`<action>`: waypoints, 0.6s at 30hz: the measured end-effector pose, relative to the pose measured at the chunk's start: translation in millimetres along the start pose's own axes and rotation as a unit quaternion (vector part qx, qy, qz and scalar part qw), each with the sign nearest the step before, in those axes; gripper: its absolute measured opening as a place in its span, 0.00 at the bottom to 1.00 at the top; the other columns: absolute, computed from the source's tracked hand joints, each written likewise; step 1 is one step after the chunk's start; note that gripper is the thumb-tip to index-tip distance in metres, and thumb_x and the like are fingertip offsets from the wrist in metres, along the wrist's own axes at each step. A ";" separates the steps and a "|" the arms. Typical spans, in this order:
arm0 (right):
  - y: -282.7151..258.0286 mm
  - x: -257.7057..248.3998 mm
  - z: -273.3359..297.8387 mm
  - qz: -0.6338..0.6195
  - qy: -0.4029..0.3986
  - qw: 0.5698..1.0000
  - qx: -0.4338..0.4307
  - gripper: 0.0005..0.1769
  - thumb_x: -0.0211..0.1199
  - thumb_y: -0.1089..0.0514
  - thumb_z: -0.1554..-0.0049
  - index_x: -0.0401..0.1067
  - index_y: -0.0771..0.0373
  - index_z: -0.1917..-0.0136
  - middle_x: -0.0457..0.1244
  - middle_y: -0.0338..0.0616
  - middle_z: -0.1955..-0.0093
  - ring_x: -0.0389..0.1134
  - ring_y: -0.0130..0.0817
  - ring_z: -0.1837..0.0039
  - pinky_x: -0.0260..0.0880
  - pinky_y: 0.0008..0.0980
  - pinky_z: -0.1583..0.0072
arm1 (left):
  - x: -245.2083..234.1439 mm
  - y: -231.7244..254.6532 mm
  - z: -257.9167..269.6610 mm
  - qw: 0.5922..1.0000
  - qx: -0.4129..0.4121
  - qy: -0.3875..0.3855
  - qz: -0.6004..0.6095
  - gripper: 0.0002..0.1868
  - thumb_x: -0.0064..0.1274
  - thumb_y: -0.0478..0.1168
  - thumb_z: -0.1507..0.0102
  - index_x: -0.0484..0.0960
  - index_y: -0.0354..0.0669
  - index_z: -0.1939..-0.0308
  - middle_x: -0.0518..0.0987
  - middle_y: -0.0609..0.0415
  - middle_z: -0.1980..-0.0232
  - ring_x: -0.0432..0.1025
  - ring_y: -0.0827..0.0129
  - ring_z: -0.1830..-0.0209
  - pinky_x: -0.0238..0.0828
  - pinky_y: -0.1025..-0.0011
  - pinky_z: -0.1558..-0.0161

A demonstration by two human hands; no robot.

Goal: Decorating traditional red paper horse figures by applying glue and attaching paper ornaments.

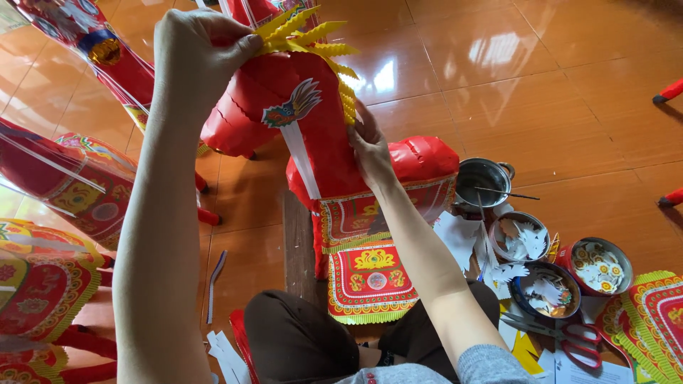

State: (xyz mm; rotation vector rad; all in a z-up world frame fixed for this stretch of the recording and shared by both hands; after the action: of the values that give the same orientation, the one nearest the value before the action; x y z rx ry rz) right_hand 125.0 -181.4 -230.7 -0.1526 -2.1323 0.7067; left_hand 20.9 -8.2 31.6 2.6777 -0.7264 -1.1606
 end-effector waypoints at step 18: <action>-64.6 86.3 24.1 0.489 0.026 0.844 -0.218 0.22 0.45 0.73 0.41 0.66 0.61 0.36 0.61 0.47 0.42 0.65 0.38 0.38 0.66 0.32 0.36 | 1.5 -5.3 -2.5 0.996 0.027 -0.076 -0.035 0.08 0.53 0.30 0.38 0.83 0.38 0.55 0.78 0.50 0.62 0.68 0.67 0.68 0.62 0.67 0.68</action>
State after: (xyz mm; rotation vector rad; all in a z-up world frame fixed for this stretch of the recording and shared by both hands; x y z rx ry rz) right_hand 61.8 -215.5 -146.8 -1.5680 -2.0374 0.7187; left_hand 25.5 -4.4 30.8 2.7025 -0.6995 -1.3942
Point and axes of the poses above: each hand's wrist, its own z-axis away from the middle knuckle, its own x-axis out of the palm, y = z × x, the point moved 4 cm from there along -z, towards the middle knuckle
